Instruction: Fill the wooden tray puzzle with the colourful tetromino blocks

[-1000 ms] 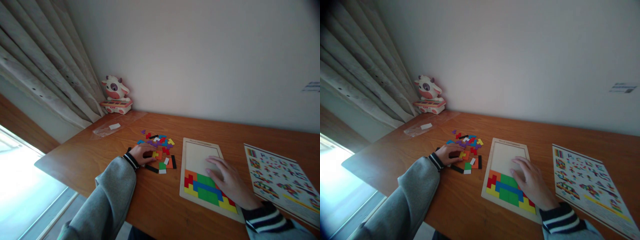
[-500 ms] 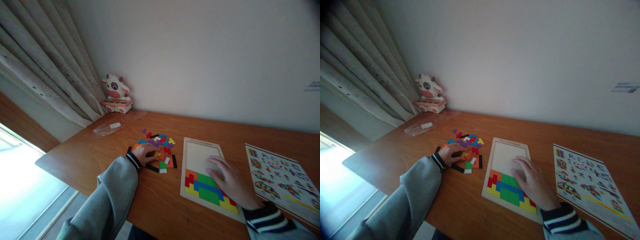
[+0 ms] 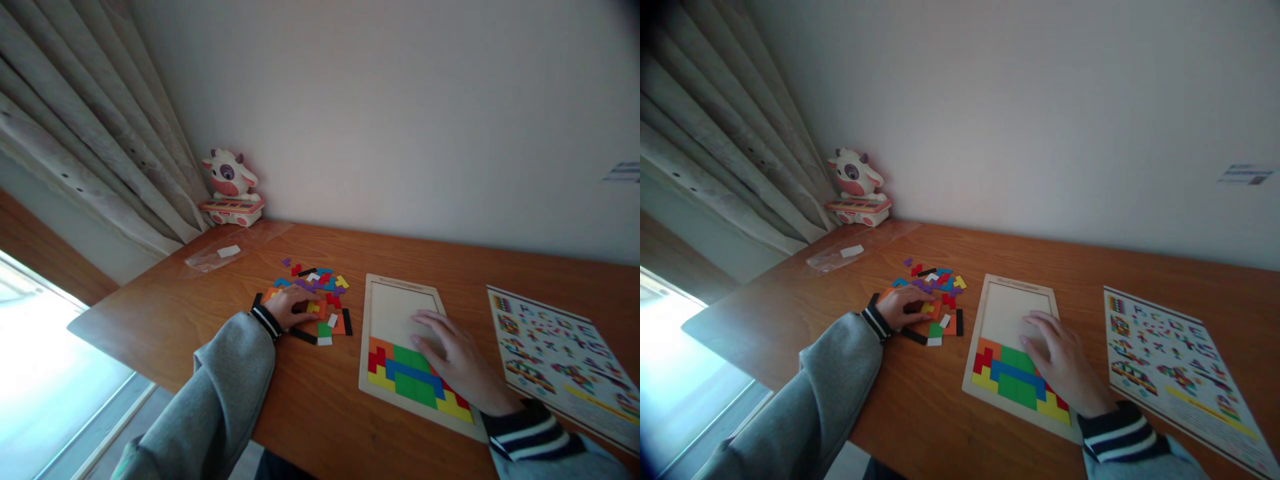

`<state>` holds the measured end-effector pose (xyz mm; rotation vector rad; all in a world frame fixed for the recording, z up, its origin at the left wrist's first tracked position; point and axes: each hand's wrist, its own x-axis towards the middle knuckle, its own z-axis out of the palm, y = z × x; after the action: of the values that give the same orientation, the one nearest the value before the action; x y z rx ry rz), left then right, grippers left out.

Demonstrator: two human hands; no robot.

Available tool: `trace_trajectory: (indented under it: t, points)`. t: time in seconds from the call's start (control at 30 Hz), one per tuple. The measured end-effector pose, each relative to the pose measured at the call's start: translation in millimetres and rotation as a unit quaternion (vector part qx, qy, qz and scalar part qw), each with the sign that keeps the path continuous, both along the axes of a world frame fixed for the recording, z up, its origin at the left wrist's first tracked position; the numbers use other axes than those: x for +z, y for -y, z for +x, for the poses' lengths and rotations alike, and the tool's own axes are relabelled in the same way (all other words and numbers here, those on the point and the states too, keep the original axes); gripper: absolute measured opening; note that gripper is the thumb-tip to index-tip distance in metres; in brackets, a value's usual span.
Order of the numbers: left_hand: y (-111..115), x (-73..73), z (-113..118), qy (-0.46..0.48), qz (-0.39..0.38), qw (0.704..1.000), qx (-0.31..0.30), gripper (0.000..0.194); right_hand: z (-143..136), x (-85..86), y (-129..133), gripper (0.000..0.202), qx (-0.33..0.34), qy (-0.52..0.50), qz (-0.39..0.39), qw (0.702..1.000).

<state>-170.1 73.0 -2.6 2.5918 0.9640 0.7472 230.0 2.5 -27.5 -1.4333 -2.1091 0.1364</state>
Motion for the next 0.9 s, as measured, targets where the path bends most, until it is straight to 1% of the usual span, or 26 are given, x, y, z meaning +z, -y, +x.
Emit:
trace_trajectory:
  t: [0.2, 0.3, 0.4, 0.47, 0.53, 0.67, 0.77, 0.83, 0.9]
  points:
    - [0, 4.1, 2, 0.026, 0.036, 0.999, 0.014, 0.042, -2, 0.2, 0, 0.037, -0.005, -0.006, 0.007, 1.000]
    - [5, 7.1, 14, 0.051, 0.063, 0.996, 0.022, 0.039, -4, 3.5, 1, 0.036, -0.016, -0.006, 0.012, 1.000]
    - [13, 8.5, 40, 0.090, 0.072, 0.993, 0.014, 0.036, -7, 8.7, 2, 0.033, -0.022, -0.014, 0.019, 0.999]
    - [19, 8.9, 63, 0.108, 0.075, 0.991, -0.009, 0.033, -10, 12.0, 3, 0.031, -0.021, -0.022, 0.023, 0.999]
    - [24, 8.9, 88, 0.108, 0.075, 0.991, -0.015, 0.032, -13, 14.6, 3, 0.030, -0.021, -0.025, 0.028, 0.999]
    - [28, 6.5, 132, 0.122, 0.046, 0.991, 0.038, 0.035, -16, 16.8, 5, 0.030, -0.030, -0.020, 0.033, 0.999]
    - [26, 2.3, 152, 0.098, 0.033, 0.993, 0.057, 0.033, -16, 17.0, 5, 0.028, -0.034, -0.017, 0.035, 0.999]
    - [23, -0.5, 158, 0.069, 0.036, 0.995, 0.055, 0.031, -16, 16.9, 5, 0.027, -0.034, -0.015, 0.036, 0.999]
    - [22, -2.2, 161, 0.044, 0.048, 0.997, 0.039, 0.030, -15, 16.6, 5, 0.026, -0.031, -0.013, 0.035, 0.999]
